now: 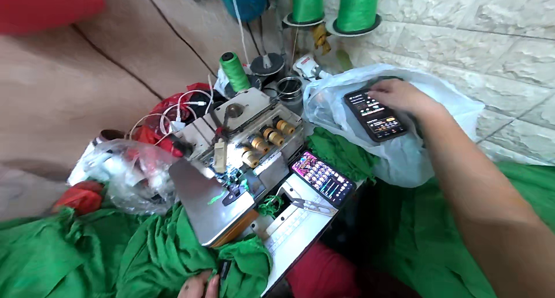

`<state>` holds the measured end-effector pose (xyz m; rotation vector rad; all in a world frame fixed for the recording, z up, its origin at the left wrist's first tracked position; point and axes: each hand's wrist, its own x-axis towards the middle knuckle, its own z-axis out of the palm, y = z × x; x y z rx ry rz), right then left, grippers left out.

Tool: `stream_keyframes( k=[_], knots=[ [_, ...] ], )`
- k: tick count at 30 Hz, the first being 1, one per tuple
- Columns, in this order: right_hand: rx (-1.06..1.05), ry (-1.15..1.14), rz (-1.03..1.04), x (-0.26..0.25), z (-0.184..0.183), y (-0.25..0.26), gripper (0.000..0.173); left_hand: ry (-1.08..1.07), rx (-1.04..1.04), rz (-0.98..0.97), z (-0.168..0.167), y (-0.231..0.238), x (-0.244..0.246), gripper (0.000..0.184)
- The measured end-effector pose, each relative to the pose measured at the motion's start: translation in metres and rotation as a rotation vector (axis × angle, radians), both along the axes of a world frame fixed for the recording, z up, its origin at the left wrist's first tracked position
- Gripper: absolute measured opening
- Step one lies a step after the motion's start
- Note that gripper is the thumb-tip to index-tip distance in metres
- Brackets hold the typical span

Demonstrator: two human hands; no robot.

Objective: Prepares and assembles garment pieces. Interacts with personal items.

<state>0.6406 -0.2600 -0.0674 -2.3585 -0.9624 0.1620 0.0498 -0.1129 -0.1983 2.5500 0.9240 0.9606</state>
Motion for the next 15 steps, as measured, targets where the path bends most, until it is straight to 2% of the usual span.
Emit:
stream_keyframes(
  k=[3, 5, 6, 9, 10, 11, 12, 13, 15],
  knots=[
    [0.167, -0.227, 0.219, -0.094, 0.005, -0.007, 0.031, -0.13, -0.062, -0.085, 0.017, 0.004, 0.003, 0.038],
    [0.34, -0.142, 0.517, -0.163, -0.004, -0.001, 0.03, -0.143, -0.056, -0.168, 0.05, 0.005, 0.01, 0.037],
    [0.391, -0.051, 0.675, -0.197, -0.011, 0.006, 0.037, -0.126, -0.028, -0.221, 0.07, 0.004, 0.016, 0.037],
    [0.475, 0.104, 1.055, -0.289, -0.027, 0.032, 0.073, -0.073, 0.089, -0.408, 0.128, -0.011, 0.039, 0.037],
    [0.502, 0.135, 1.14, -0.313, -0.031, 0.037, 0.072, -0.047, 0.123, -0.464, 0.145, -0.019, 0.043, 0.036],
    [0.529, 0.181, 1.226, -0.331, -0.036, 0.037, 0.06, 0.001, 0.158, -0.499, 0.16, -0.027, 0.044, 0.036],
    [0.56, 0.236, 1.327, -0.344, -0.04, 0.033, 0.036, 0.059, 0.187, -0.518, 0.173, -0.034, 0.041, 0.036],
    [0.555, 0.285, 1.447, -0.348, -0.039, 0.026, 0.023, 0.117, 0.203, -0.523, 0.182, -0.041, 0.033, 0.037],
    [0.462, 0.297, 1.655, -0.333, -0.023, 0.002, 0.029, 0.208, 0.173, -0.531, 0.186, -0.052, 0.01, 0.041]
  ],
)
